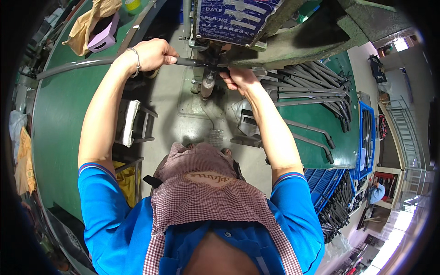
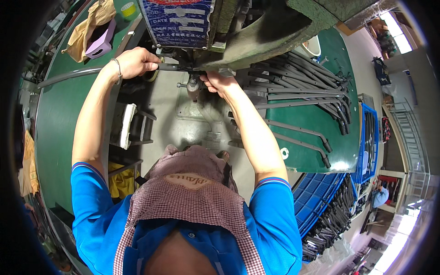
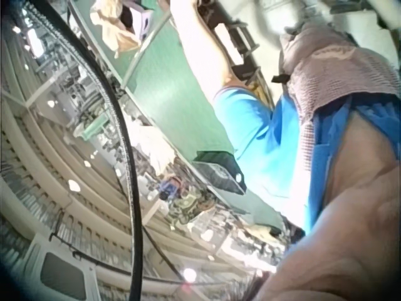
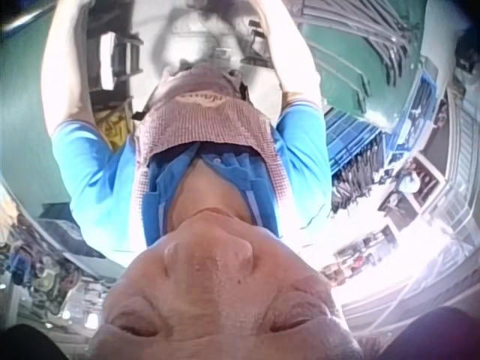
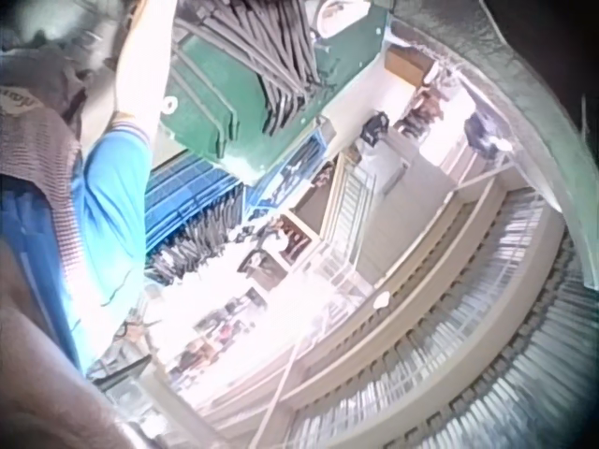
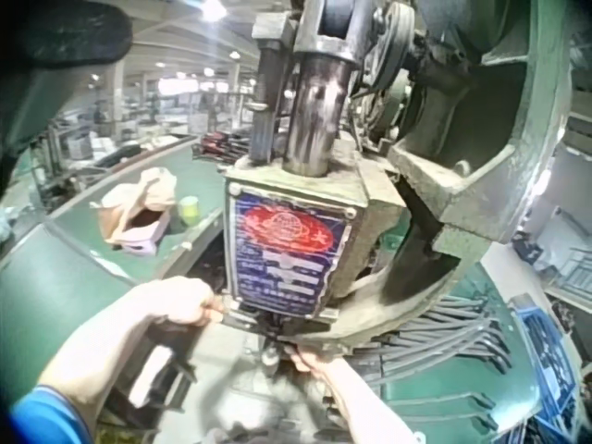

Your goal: The person repeatedly picks up long metal rods and curved metal pieces from a green workbench, inserts them into a press machine, and operates the lever to join them. The finished components are placed into a blue crate.

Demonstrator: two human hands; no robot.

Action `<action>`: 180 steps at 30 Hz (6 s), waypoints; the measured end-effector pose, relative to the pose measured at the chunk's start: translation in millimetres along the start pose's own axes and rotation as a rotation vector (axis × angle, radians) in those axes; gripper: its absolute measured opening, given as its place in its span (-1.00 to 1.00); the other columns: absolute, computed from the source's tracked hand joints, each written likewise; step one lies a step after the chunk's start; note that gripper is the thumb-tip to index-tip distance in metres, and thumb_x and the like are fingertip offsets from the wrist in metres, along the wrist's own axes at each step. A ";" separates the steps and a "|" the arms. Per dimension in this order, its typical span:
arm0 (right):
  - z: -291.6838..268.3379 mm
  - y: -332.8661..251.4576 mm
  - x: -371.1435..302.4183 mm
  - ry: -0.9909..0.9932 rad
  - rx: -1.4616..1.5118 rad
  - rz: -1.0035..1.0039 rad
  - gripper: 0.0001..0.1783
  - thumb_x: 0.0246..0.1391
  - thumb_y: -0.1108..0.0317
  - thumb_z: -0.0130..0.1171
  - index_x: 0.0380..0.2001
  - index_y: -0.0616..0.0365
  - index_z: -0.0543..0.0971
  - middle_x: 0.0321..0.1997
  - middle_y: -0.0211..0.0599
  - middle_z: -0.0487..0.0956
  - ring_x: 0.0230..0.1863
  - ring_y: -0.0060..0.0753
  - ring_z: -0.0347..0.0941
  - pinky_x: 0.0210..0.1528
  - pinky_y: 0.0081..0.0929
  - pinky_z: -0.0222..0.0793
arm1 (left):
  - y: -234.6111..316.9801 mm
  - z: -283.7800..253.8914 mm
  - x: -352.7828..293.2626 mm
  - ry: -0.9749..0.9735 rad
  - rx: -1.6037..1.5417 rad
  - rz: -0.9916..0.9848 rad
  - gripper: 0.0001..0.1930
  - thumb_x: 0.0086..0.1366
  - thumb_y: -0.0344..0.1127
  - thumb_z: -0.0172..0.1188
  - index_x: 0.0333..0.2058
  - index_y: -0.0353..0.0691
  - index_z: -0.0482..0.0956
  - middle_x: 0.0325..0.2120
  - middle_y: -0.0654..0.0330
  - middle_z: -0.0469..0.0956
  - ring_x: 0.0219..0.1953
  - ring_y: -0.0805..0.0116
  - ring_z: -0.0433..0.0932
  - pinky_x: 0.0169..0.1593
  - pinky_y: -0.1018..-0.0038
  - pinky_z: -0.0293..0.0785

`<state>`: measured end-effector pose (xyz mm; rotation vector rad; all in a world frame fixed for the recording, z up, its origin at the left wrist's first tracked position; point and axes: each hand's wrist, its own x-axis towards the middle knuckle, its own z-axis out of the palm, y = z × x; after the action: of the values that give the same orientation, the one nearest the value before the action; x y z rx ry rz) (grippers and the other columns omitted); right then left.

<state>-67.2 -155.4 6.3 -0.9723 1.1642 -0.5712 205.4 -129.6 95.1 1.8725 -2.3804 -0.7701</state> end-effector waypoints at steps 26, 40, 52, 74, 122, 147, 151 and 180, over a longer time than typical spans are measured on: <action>11.6 66.0 19.8 0.484 -0.645 -0.605 -0.53 0.38 0.06 -0.13 -0.04 0.26 0.52 0.03 0.21 0.54 0.06 0.34 0.43 0.06 -0.04 0.37 | 12.5 86.5 -52.2 0.587 0.013 0.019 -0.65 0.28 -0.24 0.26 0.05 -0.01 0.60 -0.40 0.17 0.57 -0.36 0.10 0.60 -0.29 0.28 0.53; 25.7 48.2 -2.9 0.512 -0.556 -0.511 -0.65 0.33 0.21 -0.02 -0.09 0.32 0.55 -0.08 0.22 0.58 0.01 0.31 0.48 0.03 -0.07 0.39 | 14.3 94.1 -56.3 0.602 -0.012 -0.010 -0.64 0.27 -0.26 0.28 0.05 -0.02 0.61 -0.37 0.15 0.58 -0.35 0.11 0.61 -0.26 0.29 0.53; -3.6 31.4 -56.3 0.442 -1.328 -0.727 -0.63 -0.10 0.20 0.28 -0.28 0.25 0.53 -0.39 -0.03 0.64 -0.15 0.05 0.60 -0.05 0.02 0.43 | 71.0 109.5 -64.2 0.659 0.157 0.144 -0.61 0.29 -0.29 0.28 0.10 -0.02 0.60 -0.44 0.09 0.48 -0.51 0.07 0.52 -0.42 0.26 0.49; -530.9 71.8 -184.9 1.147 -1.127 -0.335 -0.59 -0.07 0.23 0.34 -0.09 0.09 0.65 -0.14 -0.19 0.61 0.01 -0.10 0.49 0.10 -0.22 0.45 | 402.7 300.7 150.2 0.307 -0.017 0.724 -0.53 0.10 -0.42 0.36 0.04 -0.18 0.57 -0.05 0.11 0.48 0.03 0.00 0.38 0.09 0.15 0.35; -29.1 51.9 -71.1 0.384 -0.929 -0.978 -0.77 -0.19 0.28 0.44 -0.54 0.11 0.57 -0.57 -0.21 0.58 -0.51 -0.04 0.55 -0.46 -0.26 0.42 | 116.0 132.4 -74.4 0.714 0.020 0.078 -0.70 0.27 -0.22 0.29 -0.04 -0.12 0.59 -0.52 0.20 0.43 -0.55 0.18 0.52 -0.46 0.33 0.45; 10.6 -1.2 -22.6 -0.031 0.104 -0.166 -0.77 0.46 0.21 -0.14 -0.30 0.08 0.29 -0.63 -0.45 0.29 -0.71 -0.68 0.09 -0.76 -0.61 -0.03 | 10.1 -11.1 31.3 -0.297 -0.181 -0.081 -0.58 0.49 -0.14 0.00 -0.58 -0.18 0.38 -0.78 0.27 0.39 -0.79 0.49 0.26 -0.71 0.41 0.16; 10.4 -2.4 -23.3 -0.018 0.111 -0.143 -0.72 0.45 0.18 -0.13 -0.34 0.10 0.31 -0.63 -0.46 0.29 -0.71 -0.69 0.07 -0.76 -0.60 -0.03 | 7.7 -4.5 30.9 -0.270 -0.195 -0.086 -0.58 0.48 -0.13 0.01 -0.58 -0.16 0.35 -0.78 0.26 0.39 -0.80 0.50 0.26 -0.72 0.44 0.14; 31.1 48.7 -13.1 0.526 -0.216 -0.556 -0.49 0.29 0.07 0.05 -0.44 0.42 0.51 -0.61 -0.21 0.43 -0.46 -0.45 0.25 -0.33 -0.30 0.30 | 10.9 71.9 -21.4 0.410 0.001 0.067 -0.67 0.37 -0.14 0.18 -0.02 -0.21 0.62 -0.15 -0.03 0.65 -0.11 -0.07 0.62 -0.04 0.20 0.54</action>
<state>-47.1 -110.6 -26.8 -1.3963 1.4390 -1.2185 179.4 -82.0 42.2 1.7352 -2.1690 -0.3364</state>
